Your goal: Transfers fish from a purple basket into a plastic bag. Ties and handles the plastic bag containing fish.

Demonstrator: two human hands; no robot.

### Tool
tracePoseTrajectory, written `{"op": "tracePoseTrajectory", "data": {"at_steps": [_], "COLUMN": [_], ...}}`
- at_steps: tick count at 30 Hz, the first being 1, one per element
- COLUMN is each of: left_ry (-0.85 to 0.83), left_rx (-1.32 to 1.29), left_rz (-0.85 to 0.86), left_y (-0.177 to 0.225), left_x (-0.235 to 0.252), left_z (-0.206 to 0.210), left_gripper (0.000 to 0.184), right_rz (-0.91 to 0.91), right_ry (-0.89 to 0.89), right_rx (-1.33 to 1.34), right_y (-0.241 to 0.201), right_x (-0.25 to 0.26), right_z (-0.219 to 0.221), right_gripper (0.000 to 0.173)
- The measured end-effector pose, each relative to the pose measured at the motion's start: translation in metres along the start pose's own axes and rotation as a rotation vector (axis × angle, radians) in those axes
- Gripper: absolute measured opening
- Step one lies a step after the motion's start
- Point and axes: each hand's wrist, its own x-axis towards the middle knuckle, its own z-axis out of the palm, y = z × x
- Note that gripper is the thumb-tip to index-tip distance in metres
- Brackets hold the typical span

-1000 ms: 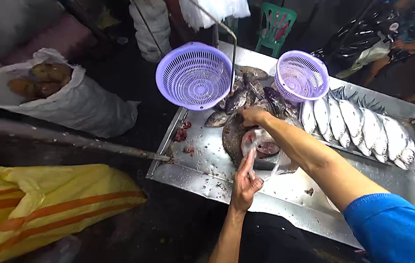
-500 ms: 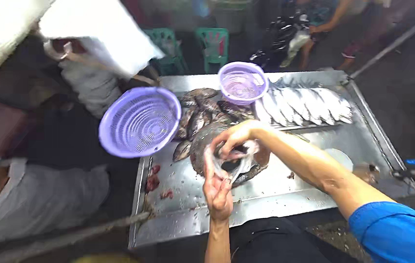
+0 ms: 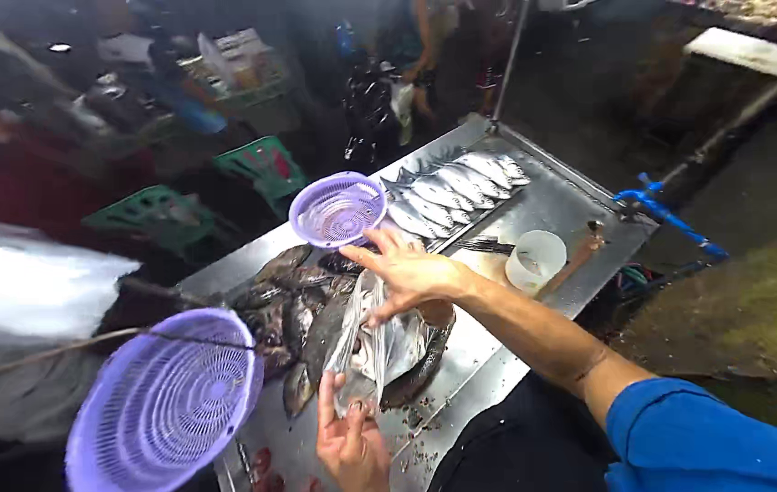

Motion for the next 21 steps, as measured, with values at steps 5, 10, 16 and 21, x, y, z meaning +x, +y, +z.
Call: {"op": "tracePoseTrajectory", "data": {"at_steps": [5,10,16,21], "left_ry": [-0.096,-0.034,-0.177,-0.422], "left_rx": [-0.014,-0.049,0.041,0.426], "left_rz": [-0.123,-0.406,-0.324,-0.336], "left_y": [0.002,0.008,0.019,-0.009], "left_x": [0.009,0.025,0.042,0.08], "left_z": [-0.016,-0.012,-0.001,-0.011], "left_gripper": [0.07,0.061,0.095,0.039], "right_rz": [0.299,0.084,-0.046,-0.166], "right_ry": [-0.25,-0.119,0.031,-0.031], "right_rx": [0.363,0.365,0.532,0.585], "right_y": [0.007,-0.047,-0.085,-0.064], "right_x": [0.021,0.013,0.002,-0.021], "right_z": [0.108,0.087,0.022,0.061], "right_gripper": [0.108,0.02,0.012,0.025]}}
